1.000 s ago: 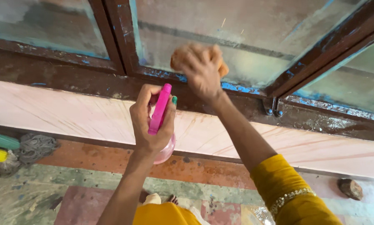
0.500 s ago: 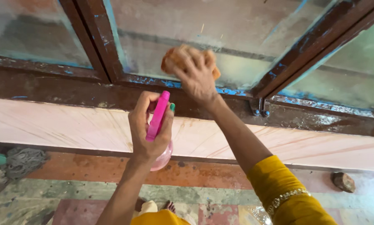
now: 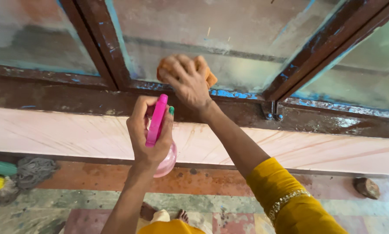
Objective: The person cleans a window by wiping the glass pane with a cloth while holding a spray bottle.
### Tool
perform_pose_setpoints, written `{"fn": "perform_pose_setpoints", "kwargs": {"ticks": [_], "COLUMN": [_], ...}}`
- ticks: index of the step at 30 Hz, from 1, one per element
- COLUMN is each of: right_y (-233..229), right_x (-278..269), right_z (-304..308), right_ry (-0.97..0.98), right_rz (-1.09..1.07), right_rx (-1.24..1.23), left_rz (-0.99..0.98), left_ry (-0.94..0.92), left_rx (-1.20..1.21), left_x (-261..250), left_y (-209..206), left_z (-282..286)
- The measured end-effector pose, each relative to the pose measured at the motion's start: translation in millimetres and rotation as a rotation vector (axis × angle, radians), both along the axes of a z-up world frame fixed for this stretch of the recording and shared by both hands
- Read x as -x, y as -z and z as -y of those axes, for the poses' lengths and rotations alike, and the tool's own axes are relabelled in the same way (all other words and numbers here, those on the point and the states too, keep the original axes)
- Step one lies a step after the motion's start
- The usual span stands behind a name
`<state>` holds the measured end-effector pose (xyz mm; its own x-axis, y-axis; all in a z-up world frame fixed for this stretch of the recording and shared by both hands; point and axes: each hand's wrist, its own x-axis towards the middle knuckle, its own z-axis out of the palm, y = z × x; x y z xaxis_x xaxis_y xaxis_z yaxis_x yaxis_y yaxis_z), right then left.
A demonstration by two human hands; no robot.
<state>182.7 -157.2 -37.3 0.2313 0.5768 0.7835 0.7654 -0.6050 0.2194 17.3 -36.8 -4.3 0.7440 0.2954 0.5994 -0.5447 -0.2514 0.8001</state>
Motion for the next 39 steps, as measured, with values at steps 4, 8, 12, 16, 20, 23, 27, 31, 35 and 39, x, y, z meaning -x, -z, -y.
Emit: {"fn": "perform_pose_setpoints", "kwargs": {"ticks": [4, 8, 12, 16, 20, 23, 27, 31, 35, 39], "right_y": [-1, -19, -3, 23, 14, -8, -2, 19, 7, -22], "right_x": [12, 2, -2, 0, -10, -26, -16, 9, 12, -12], "right_z": [-15, -39, -42, -36, -33, -15, 18, 36, 45, 53], "right_ry": [-0.048, -0.037, -0.056, -0.035, -0.032, 0.029, 0.082, 0.051, 0.041, 0.084], "right_rz": [-0.132, -0.039, -0.039, -0.030, 0.050, 0.112, 0.098, -0.072, -0.111, 0.060], "right_rx": [0.063, 0.039, 0.003, 0.222, -0.015, -0.150, -0.119, 0.045, 0.110, -0.059], "left_rz": [0.024, 0.009, -0.005, -0.005, 0.012, 0.023, -0.022, 0.016, 0.003, 0.011], "left_ry": [-0.039, -0.052, -0.052, -0.098, -0.094, -0.095, -0.051, -0.023, 0.037, 0.049], "left_rx": [-0.017, 0.010, -0.001, -0.018, -0.030, -0.045, 0.017, 0.002, -0.003, -0.014], "left_x": [-1, -4, -2, 1, 0, -6, -11, -13, -19, -22], "left_y": [-3, -1, 3, 5, 6, 8, 8, 9, 7, 8], "left_z": [-10, -11, -9, -18, -24, -19, -8, 0, 12, 27]}}
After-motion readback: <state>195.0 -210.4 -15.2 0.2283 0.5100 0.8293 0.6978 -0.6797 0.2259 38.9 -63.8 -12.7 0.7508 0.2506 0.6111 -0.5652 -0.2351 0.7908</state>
